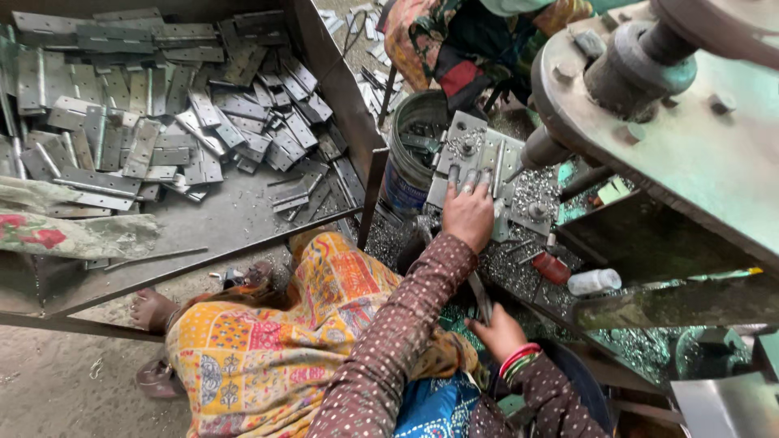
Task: The person sits on the floor and repeatedly picks up metal hinge pieces from a bin, places them into a drill press jig, and operates the machine to drill holes. The person then removes the processed pieces and places them into a bucket.
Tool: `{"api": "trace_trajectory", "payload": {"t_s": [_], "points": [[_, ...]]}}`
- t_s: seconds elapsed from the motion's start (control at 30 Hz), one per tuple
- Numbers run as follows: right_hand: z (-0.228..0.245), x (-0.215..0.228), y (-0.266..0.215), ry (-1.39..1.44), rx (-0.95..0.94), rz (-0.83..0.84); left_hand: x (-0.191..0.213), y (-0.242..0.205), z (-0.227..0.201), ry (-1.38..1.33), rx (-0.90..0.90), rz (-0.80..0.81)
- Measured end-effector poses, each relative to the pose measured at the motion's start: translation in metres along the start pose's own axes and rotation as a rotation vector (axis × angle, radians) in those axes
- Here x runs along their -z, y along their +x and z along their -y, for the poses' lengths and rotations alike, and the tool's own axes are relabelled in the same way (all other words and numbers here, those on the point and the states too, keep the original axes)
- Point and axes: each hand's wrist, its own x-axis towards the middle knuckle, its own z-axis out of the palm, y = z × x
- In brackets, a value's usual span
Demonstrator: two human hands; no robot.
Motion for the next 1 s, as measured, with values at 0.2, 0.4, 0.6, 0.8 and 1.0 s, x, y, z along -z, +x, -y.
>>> {"api": "trace_trajectory", "payload": {"t_s": [0.2,0.4,0.6,0.8,1.0], "points": [[0.014,-0.026,-0.013,0.018,-0.067,-0.04,-0.017,0.01,-0.005,-0.024,0.001,0.072],[0.012,-0.066,-0.018,0.196,0.036,-0.179,0.0,-0.001,-0.002,-0.124,-0.025,-0.101],[0.0,-0.025,-0.018,0.044,0.002,-0.014,-0.002,0.029,0.005,0.017,-0.016,0.143],[0.016,-0.038,-0.02,0.105,0.015,-0.154,-0.001,0.054,0.01,0.034,-0.05,0.098],[-0.013,-0.037,-0.004,-0.013,-0.04,0.003,-0.006,0.043,0.012,-0.018,-0.075,0.175]]}}
